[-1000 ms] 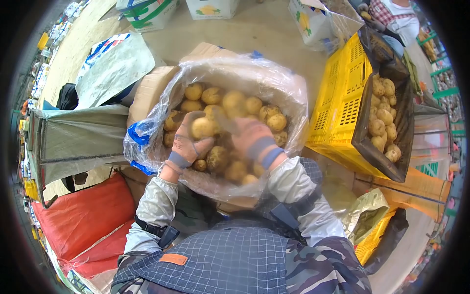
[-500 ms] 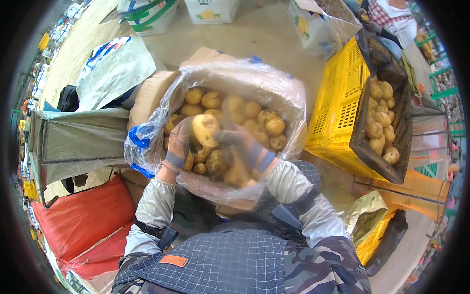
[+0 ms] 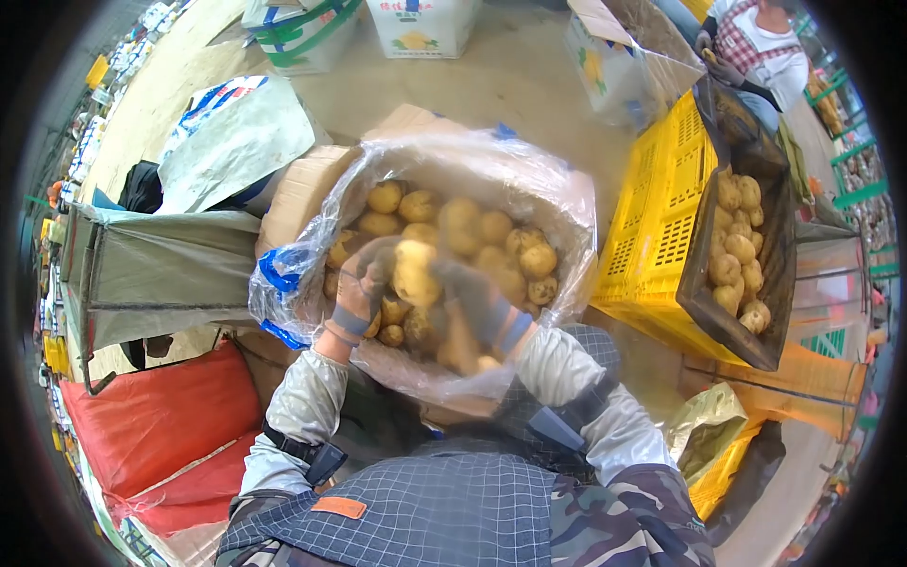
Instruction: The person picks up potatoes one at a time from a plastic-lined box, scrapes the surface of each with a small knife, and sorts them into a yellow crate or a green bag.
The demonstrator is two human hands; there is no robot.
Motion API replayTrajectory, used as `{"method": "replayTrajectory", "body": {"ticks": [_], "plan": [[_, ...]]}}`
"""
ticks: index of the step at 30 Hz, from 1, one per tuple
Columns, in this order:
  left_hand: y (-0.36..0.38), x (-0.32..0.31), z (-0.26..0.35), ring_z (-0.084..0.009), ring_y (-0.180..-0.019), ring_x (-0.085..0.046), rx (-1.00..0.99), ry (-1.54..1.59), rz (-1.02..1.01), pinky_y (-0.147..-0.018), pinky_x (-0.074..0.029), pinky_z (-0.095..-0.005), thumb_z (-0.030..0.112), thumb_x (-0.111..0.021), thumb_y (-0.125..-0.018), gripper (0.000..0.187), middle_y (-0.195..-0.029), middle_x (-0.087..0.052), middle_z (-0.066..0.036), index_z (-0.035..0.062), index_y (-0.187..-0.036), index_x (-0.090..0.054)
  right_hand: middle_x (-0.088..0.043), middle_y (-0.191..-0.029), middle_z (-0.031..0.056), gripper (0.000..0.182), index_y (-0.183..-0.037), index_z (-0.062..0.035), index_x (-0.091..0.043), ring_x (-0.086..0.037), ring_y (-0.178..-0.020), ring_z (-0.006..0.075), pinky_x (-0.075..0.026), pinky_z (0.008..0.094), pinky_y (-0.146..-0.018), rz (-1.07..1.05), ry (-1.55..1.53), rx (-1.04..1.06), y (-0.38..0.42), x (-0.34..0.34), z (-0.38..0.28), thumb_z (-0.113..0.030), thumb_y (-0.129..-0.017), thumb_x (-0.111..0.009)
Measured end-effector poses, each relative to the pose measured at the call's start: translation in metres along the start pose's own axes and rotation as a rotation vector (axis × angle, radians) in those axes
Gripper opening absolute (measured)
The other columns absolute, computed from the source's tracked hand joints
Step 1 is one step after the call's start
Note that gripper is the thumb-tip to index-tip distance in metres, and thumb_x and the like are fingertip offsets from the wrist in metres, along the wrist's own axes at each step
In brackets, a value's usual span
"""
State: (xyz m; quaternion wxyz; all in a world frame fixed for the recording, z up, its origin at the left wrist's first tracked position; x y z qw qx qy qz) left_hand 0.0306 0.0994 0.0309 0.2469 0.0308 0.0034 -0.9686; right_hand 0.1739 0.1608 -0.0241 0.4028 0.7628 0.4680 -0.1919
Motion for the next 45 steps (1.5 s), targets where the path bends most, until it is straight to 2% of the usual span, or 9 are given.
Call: {"method": "replayTrajectory", "body": {"ticks": [8,11,15,23,28,36,41,43,45], "plan": [[0.002,-0.017,-0.032,-0.0308,-0.113,-0.064,0.149,-0.531,-0.142,-0.097,-0.051,-0.0381,0.015,-0.069,-0.09,0.037,-0.125,-0.066,-0.017,0.0042,-0.126,-0.064,-0.062,-0.098,0.0063,0.049,-0.127,-0.0035,-0.052,-0.06,-0.077,0.0145,-0.055,0.0297,-0.066,0.341,-0.495,0.556,0.093,0.073,-0.089,-0.042,-0.098,-0.058],[-0.026,-0.003,-0.039,-0.0362,-0.121,-0.059,0.161,-0.828,-0.109,-0.104,-0.047,-0.041,0.022,-0.07,-0.089,0.049,-0.138,-0.057,-0.021,0.0057,-0.133,-0.059,-0.062,-0.095,0.009,0.064,-0.134,-0.0015,-0.048,-0.057,-0.067,0.0108,-0.052,0.0247,-0.065,-0.044,-0.366,0.692,0.181,0.101,-0.166,-0.052,-0.096,-0.06],[-0.093,-0.003,-0.077,-0.0356,-0.129,-0.054,0.269,-1.174,-0.093,-0.107,-0.046,-0.0416,0.035,-0.072,-0.085,0.065,-0.151,-0.044,-0.023,0.0077,-0.141,-0.052,-0.068,-0.096,0.0075,0.073,-0.142,0.0025,-0.047,-0.045,-0.058,0.0073,-0.038,0.0228,-0.059,0.257,-0.314,1.046,0.283,0.189,-0.201,-0.054,-0.097,-0.058],[-0.184,-0.009,-0.198,-0.0323,-0.133,-0.051,0.165,-1.563,-0.172,-0.106,-0.048,-0.0412,0.044,-0.066,-0.085,0.072,-0.156,-0.037,-0.02,0.0102,-0.145,-0.045,-0.072,-0.104,0.0103,0.052,-0.136,0.0008,-0.055,-0.051,-0.055,0.0082,-0.042,0.0215,-0.049,0.119,-0.318,0.941,0.228,0.13,-0.195,-0.038,-0.102,-0.052],[-0.157,0.005,-0.107,-0.0334,-0.122,-0.06,0.314,-1.3,-0.14,-0.104,-0.048,-0.0416,0.053,-0.078,-0.073,0.085,-0.136,-0.059,-0.019,0.0073,-0.139,-0.052,-0.071,-0.101,0.0143,0.051,-0.138,0.0026,-0.05,-0.051,-0.05,0.008,-0.045,0.0254,-0.048,0.298,-0.119,0.772,0.175,0.093,-0.174,-0.035,-0.103,-0.05],[-0.025,0.002,-0.006,-0.0248,-0.116,-0.061,0.287,0.182,-0.043,-0.099,-0.051,-0.0391,0.02,-0.062,-0.096,0.051,-0.123,-0.065,-0.015,-0.0029,-0.14,-0.048,-0.069,-0.111,0.0107,0.042,-0.129,-0.0022,-0.058,-0.063,-0.074,0.01,-0.048,0.0246,-0.055,0.171,0.174,0.371,0.07,0.002,-0.099,-0.02,-0.093,-0.068],[0.024,0.011,-0.016,-0.0236,-0.103,-0.066,-0.229,-0.571,0.097,-0.088,-0.053,-0.0346,0.027,-0.043,-0.105,0.041,-0.116,-0.069,-0.012,-0.0007,-0.135,-0.052,-0.066,-0.114,0.0082,0.065,-0.14,-0.0023,-0.05,-0.062,-0.082,0.0098,-0.051,0.0263,-0.063,0.214,0.473,0.326,0.047,-0.021,-0.057,-0.024,-0.086,-0.079],[0.02,-0.016,-0.003,-0.0191,-0.092,-0.069,0.227,0.237,0.091,-0.077,-0.055,-0.0317,0.04,-0.048,-0.105,0.047,-0.106,-0.071,-0.006,0.0004,-0.128,-0.06,-0.065,-0.11,0.0069,0.06,-0.137,-0.0032,-0.052,-0.06,-0.08,0.0113,-0.051,0.0277,-0.066,0.211,0.335,0.114,0.054,-0.025,-0.048,-0.032,-0.089,-0.073],[0.019,-0.016,-0.003,-0.0148,-0.092,-0.064,0.295,0.153,0.102,-0.081,-0.052,-0.0282,0.029,-0.049,-0.105,0.04,-0.105,-0.07,-0.006,-0.0004,-0.129,-0.062,-0.064,-0.097,0.0052,0.054,-0.132,-0.0047,-0.056,-0.057,-0.067,0.0127,-0.048,0.029,-0.061,0.196,0.13,-0.003,0.058,-0.027,-0.039,-0.04,-0.092,-0.068]]}}
Point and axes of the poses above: each hand's wrist, its own y-axis away from the middle knuckle, its own x-axis out of the back of the hand, z = x × y, the point moved 10 cm from there along -y, towards the middle knuckle
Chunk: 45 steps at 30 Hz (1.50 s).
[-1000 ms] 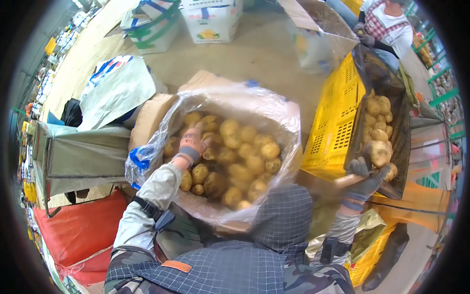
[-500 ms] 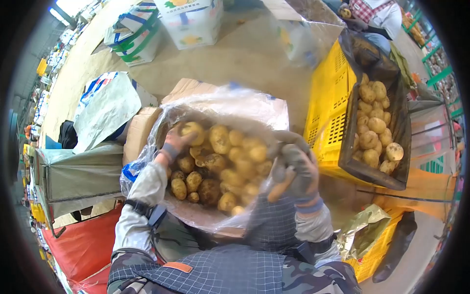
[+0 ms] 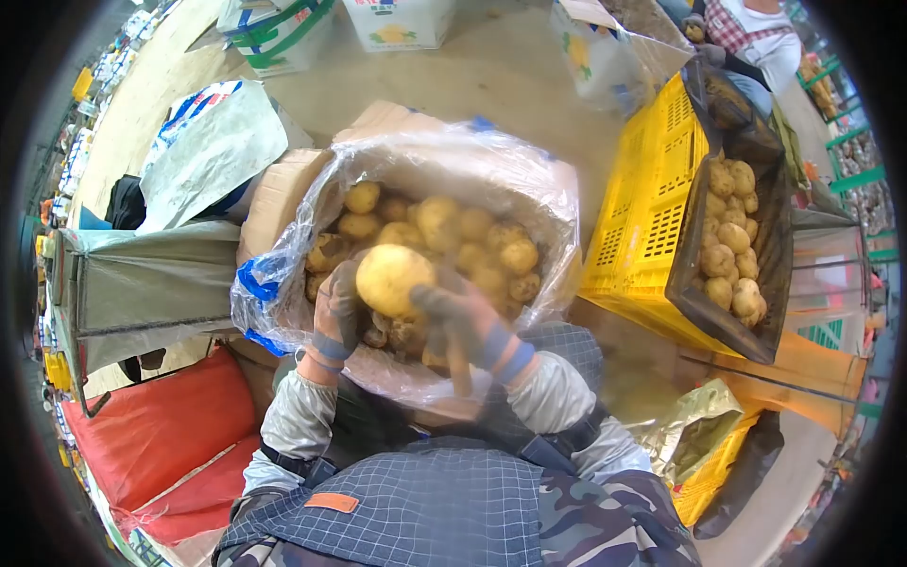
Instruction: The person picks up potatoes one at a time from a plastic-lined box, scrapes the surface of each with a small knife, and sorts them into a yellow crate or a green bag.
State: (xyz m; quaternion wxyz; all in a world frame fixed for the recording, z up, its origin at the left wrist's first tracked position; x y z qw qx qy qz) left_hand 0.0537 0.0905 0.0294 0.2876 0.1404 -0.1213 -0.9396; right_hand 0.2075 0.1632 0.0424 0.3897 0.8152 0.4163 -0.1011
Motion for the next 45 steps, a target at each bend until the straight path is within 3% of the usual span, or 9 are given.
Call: {"method": "replayTrajectory", "body": {"ticks": [5,11,16,18,23,29,33,41,45], "plan": [[0.0,-0.016,0.029,-0.0138,-0.111,-0.058,-0.307,0.059,-0.131,-0.09,-0.051,-0.0291,0.025,-0.068,-0.093,0.06,-0.132,-0.059,-0.011,0.0006,-0.145,-0.048,-0.065,-0.115,0.0074,0.055,-0.136,-0.0056,-0.053,-0.064,-0.088,0.019,-0.053,0.0331,-0.076,-0.041,-0.307,-0.013,-0.011,0.004,0.005,-0.042,-0.097,-0.061],[0.018,-0.056,0.064,-0.0209,-0.13,-0.051,-0.588,-0.65,-0.085,-0.1,-0.05,-0.0332,0.007,-0.064,-0.09,0.06,-0.142,-0.053,-0.019,0.001,-0.146,-0.045,-0.064,-0.118,0.0071,0.054,-0.136,-0.0094,-0.053,-0.066,-0.095,0.0213,-0.054,0.0358,-0.081,-0.066,-0.326,-0.101,-0.019,0.005,0.026,-0.046,-0.096,-0.06],[-0.015,-0.009,0.035,-0.0281,-0.129,-0.057,-0.374,-0.351,-0.045,-0.105,-0.045,-0.0368,0.004,-0.053,-0.094,0.047,-0.143,-0.054,-0.022,-0.0019,-0.14,-0.05,-0.06,-0.082,0.005,0.051,-0.118,-0.009,-0.059,-0.054,-0.061,0.0152,-0.045,0.03,-0.056,0.022,-0.407,0.031,-0.011,0.005,0.003,-0.054,-0.094,-0.059],[-0.027,0.002,0.016,-0.031,-0.129,-0.056,-0.278,-0.77,-0.05,-0.106,-0.045,-0.0387,0.012,-0.057,-0.093,0.049,-0.144,-0.053,-0.022,0.0003,-0.14,-0.051,-0.059,-0.069,0.0034,0.053,-0.111,-0.0085,-0.061,-0.049,-0.046,0.0116,-0.042,0.0269,-0.044,0.138,-0.414,0.223,-0.006,0.025,-0.018,-0.058,-0.092,-0.059],[-0.042,0.054,-0.056,-0.0393,-0.134,-0.048,0.195,-1.316,-0.037,-0.111,-0.04,-0.0443,0.035,-0.073,-0.082,0.071,-0.145,-0.05,-0.021,0.01,-0.144,-0.048,-0.062,-0.09,0.0009,0.056,-0.118,-0.007,-0.059,-0.053,-0.057,0.0074,-0.047,0.024,-0.05,-0.219,-0.742,0.647,0.068,0.158,-0.103,-0.057,-0.094,-0.059],[-0.108,-0.001,-0.052,-0.0385,-0.14,-0.042,-0.164,-1.704,-0.253,-0.114,-0.038,-0.0454,0.032,-0.076,-0.079,0.079,-0.152,-0.042,-0.022,0.0118,-0.148,-0.043,-0.06,-0.09,-0.0002,0.054,-0.131,0.0025,-0.054,-0.04,-0.056,0.0052,-0.036,0.0209,-0.056,0.126,-0.609,1.091,0.169,0.261,-0.148,-0.044,-0.104,-0.052],[-0.148,-0.017,-0.109,-0.0413,-0.135,-0.046,-0.231,-1.799,-0.448,-0.112,-0.04,-0.0473,0.026,-0.077,-0.077,0.078,-0.15,-0.043,-0.022,0.0115,-0.146,-0.044,-0.063,-0.087,-0.0014,0.053,-0.137,-0.0001,-0.054,-0.042,-0.049,0.0059,-0.04,0.0242,-0.048,-0.102,-0.584,0.851,0.111,0.186,-0.124,-0.042,-0.105,-0.049],[-0.118,0.061,-0.08,-0.034,-0.121,-0.061,0.175,-1.193,-0.218,-0.104,-0.048,-0.0403,0.05,-0.078,-0.078,0.085,-0.133,-0.061,-0.021,0.0019,-0.142,-0.05,-0.068,-0.086,0.0068,0.042,-0.123,0.0022,-0.059,-0.053,-0.052,0.0083,-0.045,0.0214,-0.049,0.105,-0.076,0.448,0.045,0.066,-0.069,-0.031,-0.097,-0.059],[-0.034,0.03,-0.057,-0.0254,-0.12,-0.062,0.447,0.184,-0.41,-0.103,-0.05,-0.0375,0.054,-0.06,-0.092,0.074,-0.133,-0.062,-0.016,0.0,-0.142,-0.05,-0.07,-0.087,0.0089,0.042,-0.121,0.003,-0.061,-0.055,-0.053,0.0088,-0.045,0.0219,-0.051,0.15,0.089,0.226,0.021,0.043,-0.049,-0.028,-0.093,-0.063]]}}
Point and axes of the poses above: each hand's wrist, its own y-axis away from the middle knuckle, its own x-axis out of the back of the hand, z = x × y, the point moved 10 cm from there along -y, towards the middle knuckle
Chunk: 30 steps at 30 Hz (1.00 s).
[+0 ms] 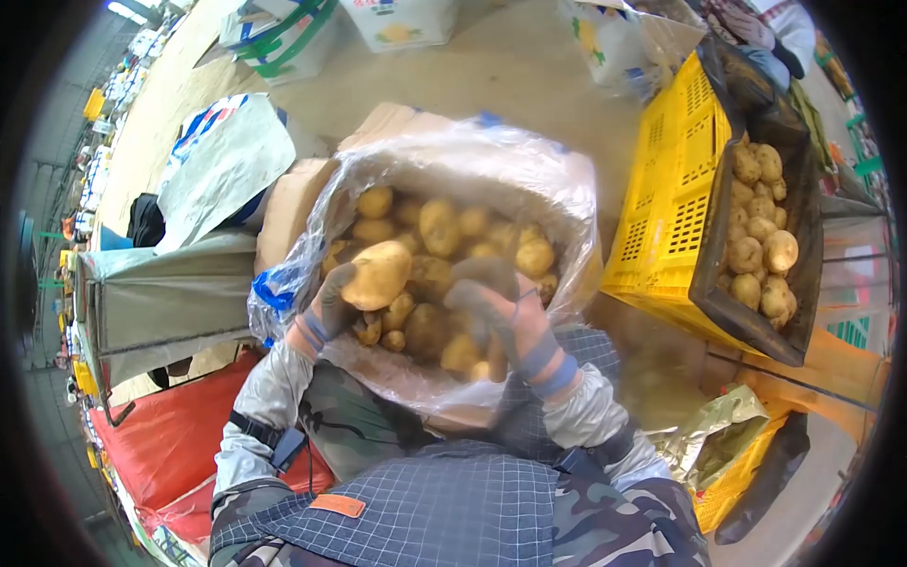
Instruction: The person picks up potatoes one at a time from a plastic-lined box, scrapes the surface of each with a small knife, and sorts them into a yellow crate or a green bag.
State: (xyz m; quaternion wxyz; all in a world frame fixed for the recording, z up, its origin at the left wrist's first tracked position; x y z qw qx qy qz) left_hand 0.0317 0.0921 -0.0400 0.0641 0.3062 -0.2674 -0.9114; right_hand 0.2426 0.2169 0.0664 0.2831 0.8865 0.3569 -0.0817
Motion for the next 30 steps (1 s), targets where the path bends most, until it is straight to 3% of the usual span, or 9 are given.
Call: {"method": "replayTrajectory", "body": {"ticks": [2,5,7,12,17,20,23,26,30], "plan": [[0.017,-0.022,-0.007,-0.0263,-0.123,-0.06,0.016,0.384,-0.273,-0.105,-0.049,-0.0397,0.055,-0.052,-0.097,0.07,-0.137,-0.06,-0.016,0.0015,-0.142,-0.05,-0.069,-0.101,0.006,0.043,-0.128,-0.0041,-0.059,-0.062,-0.076,0.0104,-0.051,0.0246,-0.065,-0.085,0.019,-0.054,-0.01,-0.004,0.029,-0.022,-0.091,-0.073],[0.028,-0.051,-0.016,-0.0277,-0.125,-0.059,-0.014,0.553,-0.139,-0.107,-0.047,-0.0424,0.055,-0.048,-0.098,0.068,-0.139,-0.059,-0.016,0.0021,-0.142,-0.05,-0.066,-0.118,0.0066,0.051,-0.139,-0.0052,-0.054,-0.063,-0.105,0.0135,-0.053,0.0286,-0.088,-0.179,0.02,0.005,-0.008,-0.026,0.029,-0.018,-0.093,-0.071],[0.03,-0.063,-0.027,-0.0278,-0.126,-0.059,0.017,0.637,-0.146,-0.108,-0.046,-0.0434,0.053,-0.047,-0.1,0.066,-0.139,-0.059,-0.015,0.0028,-0.141,-0.051,-0.065,-0.12,0.0063,0.055,-0.142,-0.0056,-0.052,-0.062,-0.107,0.0137,-0.052,0.0292,-0.09,-0.216,0.024,-0.112,-0.004,-0.033,0.03,-0.018,-0.092,-0.072],[0.028,-0.084,-0.033,-0.0249,-0.122,-0.06,0.068,0.578,-0.185,-0.105,-0.048,-0.0421,0.049,-0.046,-0.102,0.06,-0.137,-0.06,-0.013,0.0037,-0.14,-0.053,-0.059,-0.13,0.0091,0.065,-0.148,-0.009,-0.045,-0.059,-0.11,0.0124,-0.051,0.0298,-0.09,-0.334,0.239,0.31,0.0,-0.055,0.012,-0.02,-0.091,-0.073],[0.034,-0.086,0.007,-0.0269,-0.118,-0.063,-0.288,-0.196,0.028,-0.103,-0.05,-0.0403,0.058,-0.047,-0.1,0.072,-0.131,-0.062,-0.016,-0.0015,-0.14,-0.049,-0.05,-0.139,0.0249,0.072,-0.146,-0.01,-0.045,-0.054,-0.122,0.0352,-0.051,0.0413,-0.095,-0.192,0.758,-0.031,-0.026,-0.009,0.073,-0.024,-0.083,-0.079],[0.031,-0.083,0.0,-0.0266,-0.109,-0.067,-0.307,0.038,0.102,-0.091,-0.056,-0.0373,0.058,-0.048,-0.1,0.07,-0.126,-0.065,-0.016,-0.0007,-0.139,-0.05,-0.048,-0.133,0.0335,0.067,-0.141,-0.0101,-0.049,-0.053,-0.119,0.0512,-0.05,0.0482,-0.097,-0.114,0.756,0.112,-0.046,0.032,0.11,-0.026,-0.082,-0.075],[0.023,-0.065,-0.019,-0.0243,-0.092,-0.07,-0.19,0.276,0.129,-0.072,-0.058,-0.0326,0.06,-0.048,-0.099,0.07,-0.115,-0.069,-0.014,0.0009,-0.137,-0.053,-0.06,-0.125,0.0246,0.058,-0.138,-0.0093,-0.052,-0.059,-0.116,0.0382,-0.051,0.0453,-0.095,0.194,0.785,0.002,-0.028,0.011,0.044,-0.031,-0.087,-0.069],[0.03,-0.067,-0.013,-0.0212,-0.075,-0.07,-0.154,0.345,0.328,-0.054,-0.055,-0.0288,0.064,-0.047,-0.098,0.071,-0.105,-0.072,-0.011,0.0032,-0.134,-0.056,-0.071,-0.107,0.0182,0.045,-0.13,-0.0041,-0.059,-0.067,-0.103,0.0355,-0.053,0.0413,-0.09,0.269,1.254,0.393,-0.016,-0.015,0.021,-0.026,-0.091,-0.067],[0.03,-0.063,-0.014,-0.0186,-0.071,-0.068,-0.154,0.383,0.259,-0.05,-0.051,-0.0267,0.064,-0.046,-0.099,0.069,-0.1,-0.072,-0.009,0.0051,-0.132,-0.059,-0.068,-0.115,0.0186,0.053,-0.137,-0.0085,-0.052,-0.065,-0.107,0.0371,-0.053,0.0429,-0.091,0.011,1.306,0.074,-0.023,-0.038,0.037,-0.025,-0.089,-0.067]]}}
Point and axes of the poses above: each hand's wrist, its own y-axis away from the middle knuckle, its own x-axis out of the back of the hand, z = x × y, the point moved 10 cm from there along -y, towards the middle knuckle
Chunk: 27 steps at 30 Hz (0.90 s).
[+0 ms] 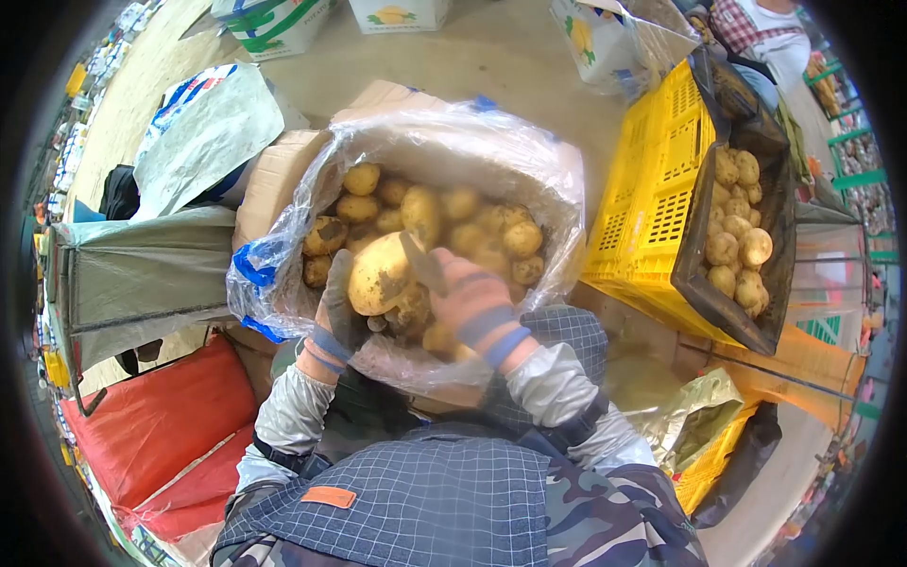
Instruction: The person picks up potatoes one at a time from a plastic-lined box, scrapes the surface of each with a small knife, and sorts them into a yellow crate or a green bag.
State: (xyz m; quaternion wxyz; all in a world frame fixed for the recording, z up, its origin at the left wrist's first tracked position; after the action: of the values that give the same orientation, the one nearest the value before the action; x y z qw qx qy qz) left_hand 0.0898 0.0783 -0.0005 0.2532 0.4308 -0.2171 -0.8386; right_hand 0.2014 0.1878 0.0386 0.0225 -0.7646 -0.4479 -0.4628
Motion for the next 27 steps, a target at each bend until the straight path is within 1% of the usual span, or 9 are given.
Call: {"method": "replayTrajectory", "body": {"ticks": [2,5,13,18,20,22,23,25,27], "plan": [[0.001,0.001,0.007,-0.0177,-0.07,-0.067,-0.048,-0.061,0.014,-0.048,-0.048,-0.0255,0.064,-0.046,-0.099,0.068,-0.099,-0.071,-0.008,0.0057,-0.131,-0.059,-0.067,-0.117,0.018,0.054,-0.138,-0.0098,-0.05,-0.065,-0.107,0.036,-0.053,0.0431,-0.09,0.076,0.097,0.091,-0.003,-0.008,-0.004,-0.024,-0.088,-0.067],[0.0,0.003,0.013,-0.0174,-0.066,-0.066,-0.091,-0.07,0.05,-0.045,-0.045,-0.0253,0.064,-0.045,-0.099,0.067,-0.095,-0.071,-0.008,0.0061,-0.13,-0.06,-0.063,-0.126,0.0155,0.056,-0.143,-0.0061,-0.045,-0.06,-0.119,0.0321,-0.048,0.0414,-0.098,-0.076,0.172,0.055,0.001,-0.018,-0.014,-0.024,-0.091,-0.06],[-0.007,0.014,0.011,-0.0166,-0.06,-0.063,-0.119,-0.117,0.113,-0.042,-0.043,-0.0261,0.064,-0.046,-0.099,0.064,-0.087,-0.071,-0.006,0.0075,-0.122,-0.063,-0.061,-0.128,0.0167,0.071,-0.153,-0.0022,-0.032,-0.062,-0.115,0.0311,-0.05,0.0398,-0.094,-0.099,0.192,0.079,-0.007,-0.013,-0.014,-0.023,-0.092,-0.061],[-0.011,0.028,0.011,-0.0212,-0.107,-0.067,-0.178,-0.065,0.044,-0.09,-0.056,-0.0341,0.048,-0.052,-0.103,0.057,-0.124,-0.066,-0.013,-0.0008,-0.132,-0.058,-0.067,-0.116,0.0182,0.07,-0.148,-0.0107,-0.039,-0.067,-0.104,0.0349,-0.054,0.0413,-0.087,0.009,0.192,0.122,-0.006,-0.016,-0.017,-0.019,-0.085,-0.07],[-0.014,0.028,0.009,-0.0211,-0.106,-0.067,-0.177,0.002,0.084,-0.09,-0.056,-0.034,0.045,-0.052,-0.103,0.054,-0.123,-0.067,-0.013,-0.001,-0.132,-0.057,-0.067,-0.117,0.0198,0.071,-0.149,-0.0088,-0.037,-0.067,-0.104,0.0359,-0.055,0.0412,-0.087,-0.039,0.209,0.083,-0.007,-0.026,-0.015,-0.018,-0.086,-0.068],[-0.012,0.023,0.004,-0.0209,-0.106,-0.067,-0.079,0.068,0.104,-0.091,-0.055,-0.0334,0.043,-0.052,-0.104,0.053,-0.122,-0.067,-0.014,-0.0013,-0.132,-0.057,-0.067,-0.116,0.0182,0.071,-0.151,-0.0041,-0.036,-0.066,-0.107,0.0299,-0.054,0.0389,-0.086,-0.058,0.154,0.062,-0.009,-0.022,-0.012,-0.023,-0.09,-0.066],[-0.013,0.025,0.008,-0.0206,-0.099,-0.067,-0.106,-0.051,0.095,-0.083,-0.054,-0.0323,0.046,-0.05,-0.103,0.055,-0.119,-0.068,-0.014,-0.0004,-0.131,-0.057,-0.068,-0.115,0.0174,0.071,-0.152,-0.0017,-0.036,-0.065,-0.108,0.0269,-0.054,0.0377,-0.086,-0.065,0.124,0.055,-0.012,-0.02,-0.011,-0.025,-0.091,-0.065],[-0.02,0.036,0.015,-0.0201,-0.081,-0.068,-0.234,-0.437,0.066,-0.058,-0.05,-0.0292,0.058,-0.043,-0.102,0.064,-0.109,-0.07,-0.013,0.0023,-0.13,-0.059,-0.067,-0.119,0.015,0.07,-0.15,-0.0025,-0.041,-0.065,-0.107,0.0225,-0.054,0.0356,-0.085,-0.102,-0.487,-0.005,-0.025,-0.019,0.008,-0.03,-0.091,-0.067],[-0.02,0.028,0.023,-0.0213,-0.073,-0.069,-0.305,-0.633,0.012,-0.047,-0.051,-0.0286,0.065,-0.037,-0.101,0.071,-0.105,-0.071,-0.014,0.0037,-0.13,-0.059,-0.063,-0.125,0.0089,0.069,-0.147,-0.0047,-0.047,-0.062,-0.109,0.0161,-0.054,0.0322,-0.087,-0.225,-1.146,0.003,-0.021,-0.009,0.004,-0.037,-0.091,-0.071]]}}
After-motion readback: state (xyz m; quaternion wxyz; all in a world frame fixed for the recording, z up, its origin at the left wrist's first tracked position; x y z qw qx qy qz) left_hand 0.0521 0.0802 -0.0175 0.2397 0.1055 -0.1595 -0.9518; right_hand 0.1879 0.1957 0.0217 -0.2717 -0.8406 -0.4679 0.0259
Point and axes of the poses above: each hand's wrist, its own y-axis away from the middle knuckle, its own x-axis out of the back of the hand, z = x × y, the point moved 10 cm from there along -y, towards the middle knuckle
